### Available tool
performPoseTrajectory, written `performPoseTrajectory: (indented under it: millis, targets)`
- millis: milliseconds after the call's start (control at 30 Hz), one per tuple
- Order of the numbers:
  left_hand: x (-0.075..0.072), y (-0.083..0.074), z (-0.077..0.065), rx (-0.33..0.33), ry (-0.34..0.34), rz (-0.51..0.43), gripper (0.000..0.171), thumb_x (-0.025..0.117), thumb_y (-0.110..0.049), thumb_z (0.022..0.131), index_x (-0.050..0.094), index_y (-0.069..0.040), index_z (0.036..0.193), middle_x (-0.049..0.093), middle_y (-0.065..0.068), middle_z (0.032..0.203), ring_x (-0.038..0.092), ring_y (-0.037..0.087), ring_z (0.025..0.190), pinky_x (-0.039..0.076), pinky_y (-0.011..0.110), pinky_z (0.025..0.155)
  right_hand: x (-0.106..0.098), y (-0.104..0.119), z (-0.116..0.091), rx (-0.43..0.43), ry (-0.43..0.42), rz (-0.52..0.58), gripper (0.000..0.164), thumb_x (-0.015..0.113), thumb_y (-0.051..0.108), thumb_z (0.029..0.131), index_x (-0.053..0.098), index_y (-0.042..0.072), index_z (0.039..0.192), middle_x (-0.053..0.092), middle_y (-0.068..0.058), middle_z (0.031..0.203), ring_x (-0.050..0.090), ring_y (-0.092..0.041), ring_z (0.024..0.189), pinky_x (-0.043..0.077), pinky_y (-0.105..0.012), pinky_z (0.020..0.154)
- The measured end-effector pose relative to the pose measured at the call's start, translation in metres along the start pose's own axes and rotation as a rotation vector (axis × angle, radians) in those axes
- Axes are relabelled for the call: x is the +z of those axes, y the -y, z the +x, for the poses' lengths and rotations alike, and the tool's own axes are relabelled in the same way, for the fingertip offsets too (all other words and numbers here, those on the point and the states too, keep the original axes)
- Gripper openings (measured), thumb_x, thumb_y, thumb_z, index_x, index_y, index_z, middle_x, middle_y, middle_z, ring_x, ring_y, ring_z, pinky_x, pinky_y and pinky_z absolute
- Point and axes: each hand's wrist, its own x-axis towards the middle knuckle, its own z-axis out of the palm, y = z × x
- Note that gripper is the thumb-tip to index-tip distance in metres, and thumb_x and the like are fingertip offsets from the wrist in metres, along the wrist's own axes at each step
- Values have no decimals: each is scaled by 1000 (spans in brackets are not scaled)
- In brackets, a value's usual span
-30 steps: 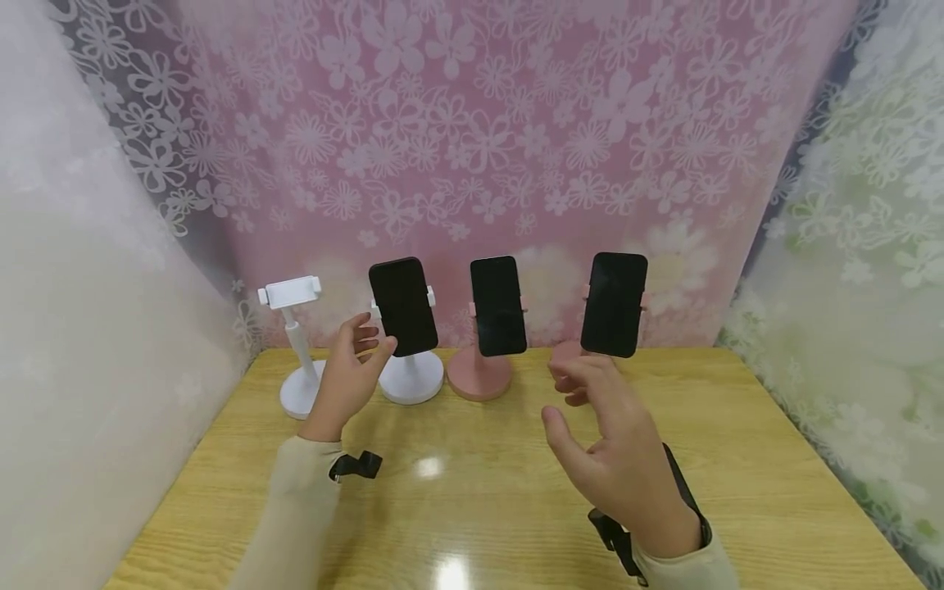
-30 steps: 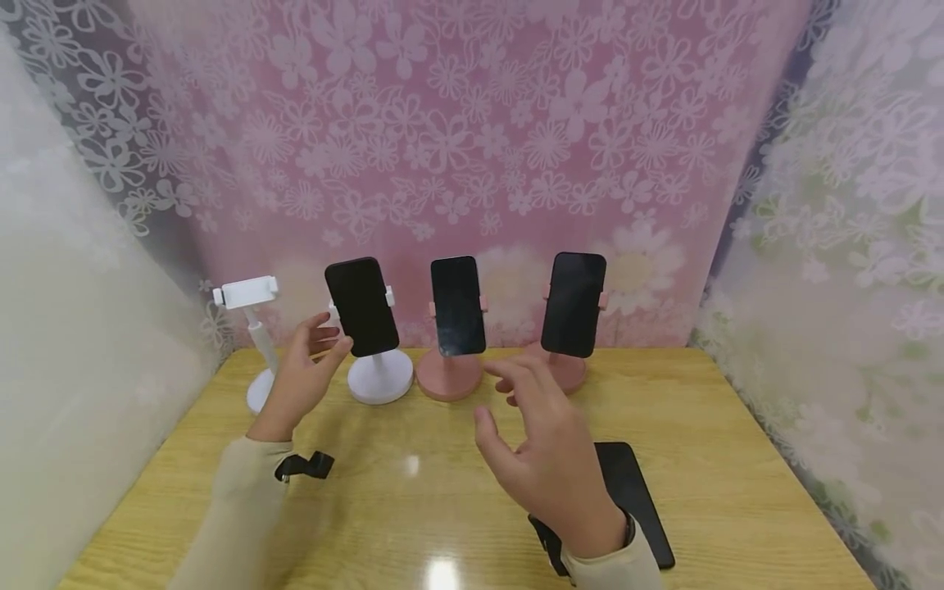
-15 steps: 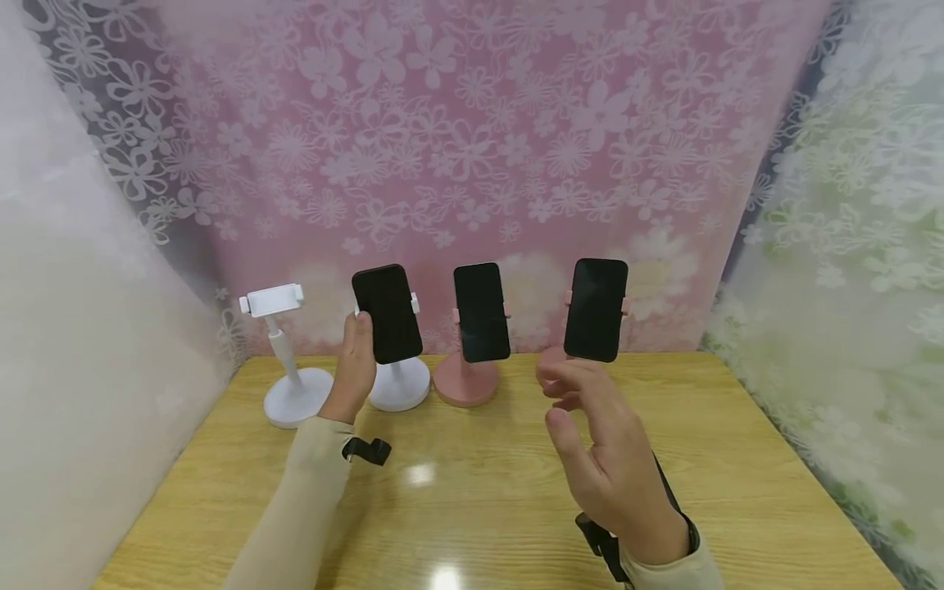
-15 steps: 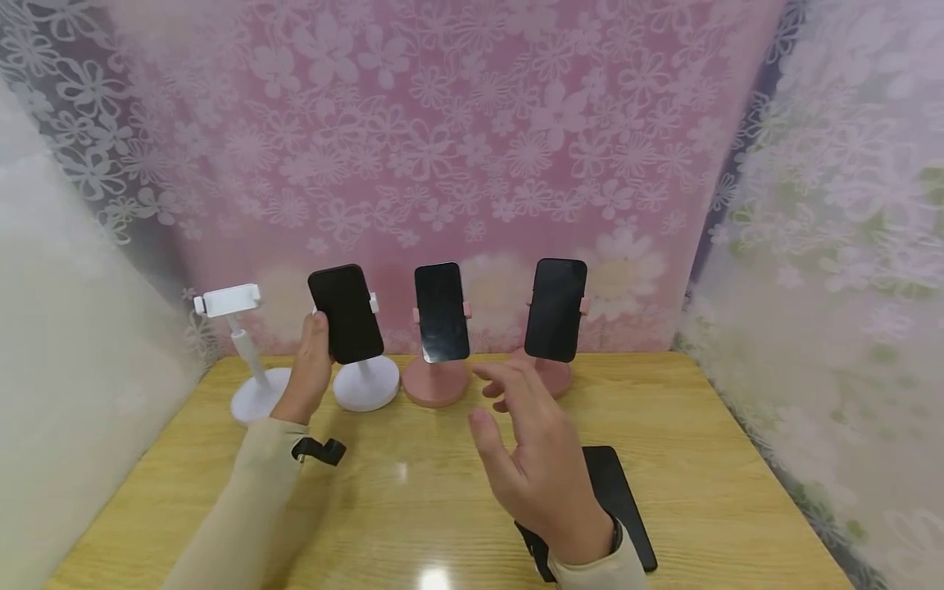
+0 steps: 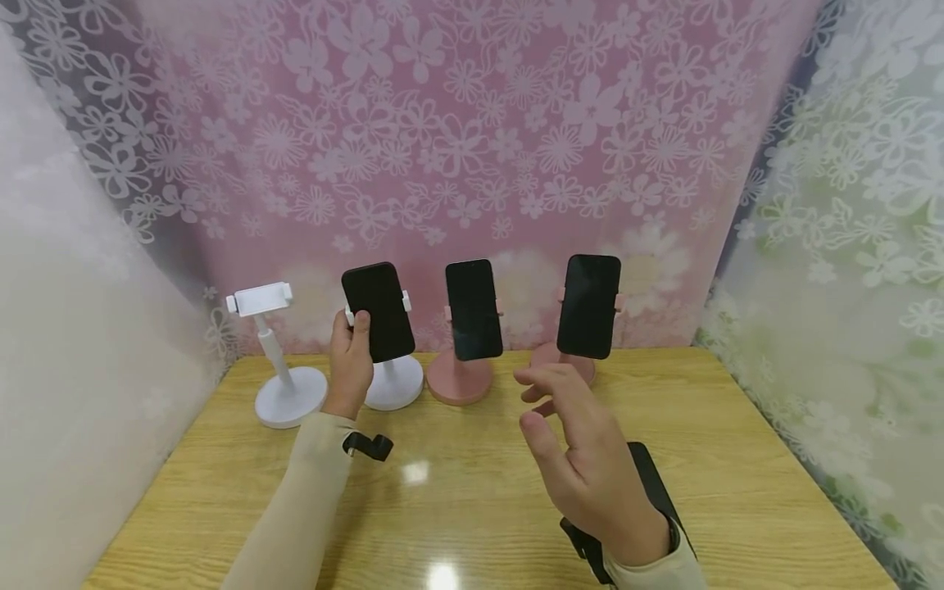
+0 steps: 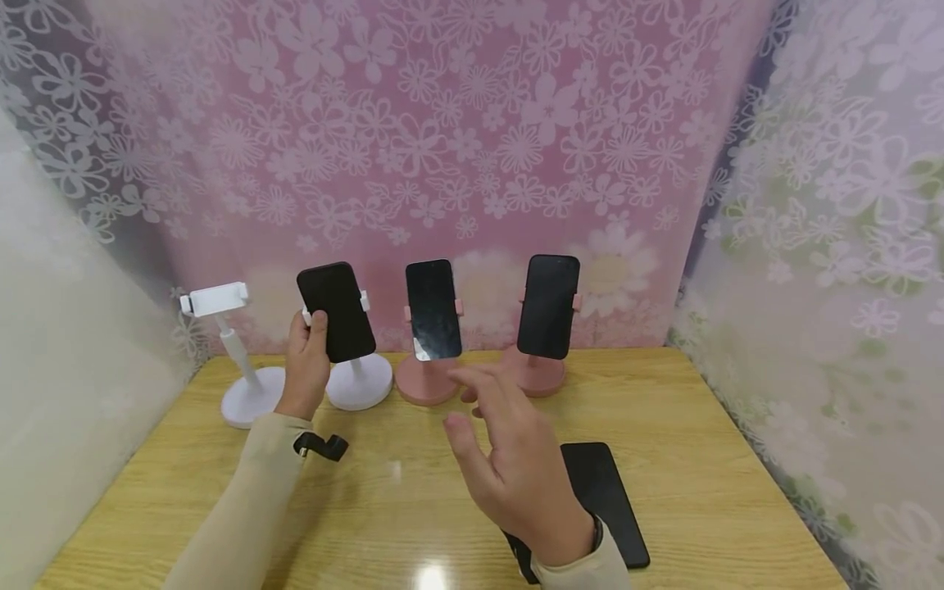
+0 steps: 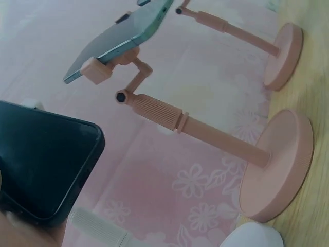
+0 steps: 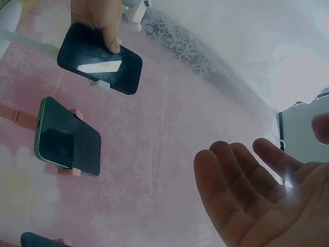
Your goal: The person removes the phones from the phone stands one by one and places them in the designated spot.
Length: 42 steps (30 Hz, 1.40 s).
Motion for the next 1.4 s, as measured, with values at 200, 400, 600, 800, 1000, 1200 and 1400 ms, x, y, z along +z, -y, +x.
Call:
performPoseTrajectory:
  millis: [200, 400, 600, 800, 1000, 1200, 1400]
  targets:
    - [-6, -1, -1, 2, 1, -1, 39, 40, -33, 113, 43, 0, 135, 57, 10, 125, 58, 13, 111, 45, 27, 98, 5, 2, 0, 21, 31, -12, 40, 64, 6, 95, 58, 10, 135, 63, -3, 128, 62, -15, 103, 58, -30, 84]
    - [-14, -3, -7, 27, -12, 48, 30, 51, -31, 110, 46, -2, 116, 54, 5, 101, 53, 14, 89, 43, 23, 77, 10, 2, -2, 33, 43, -30, 39, 65, 8, 96, 59, 11, 135, 63, -1, 127, 61, -12, 102, 59, -29, 80]
    - [-29, -17, -25, 49, 28, 152, 24, 60, -20, 107, 49, 0, 114, 49, 7, 85, 44, 14, 68, 39, 23, 63, 12, 2, -2, 25, 36, -36, 38, 66, 10, 97, 59, 11, 134, 63, 0, 126, 62, -13, 102, 59, -30, 78]
    - [-42, -50, -50, 64, 99, 295, 41, 66, -21, 103, 45, -1, 133, 63, 14, 101, 46, 16, 69, 39, 24, 62, 14, 2, -2, 10, 29, -55, 40, 68, 11, 96, 59, 12, 134, 63, 1, 126, 63, -12, 98, 60, -31, 77]
    - [-43, -89, -74, 172, 261, 544, 46, 71, -25, 100, 54, -11, 140, 72, 5, 101, 58, 17, 74, 49, 29, 67, 13, 0, -2, 9, 30, -83, 43, 73, 12, 93, 60, 13, 133, 62, 3, 126, 61, -10, 99, 59, -28, 78]
    - [-35, -121, -98, 237, 402, 686, 29, 79, -24, 94, 68, -17, 120, 71, -10, 89, 64, 3, 74, 55, 30, 67, 14, 0, 0, 5, 31, -85, 44, 74, 12, 91, 60, 12, 132, 63, 3, 126, 61, -10, 100, 59, -28, 77]
    - [-15, -138, -115, 259, 544, 649, 35, 79, -33, 94, 66, -16, 121, 70, -12, 90, 63, 1, 76, 57, 27, 69, 15, 0, 1, 9, 64, -123, 45, 76, 15, 90, 61, 12, 132, 62, 2, 124, 62, -10, 98, 60, -30, 75]
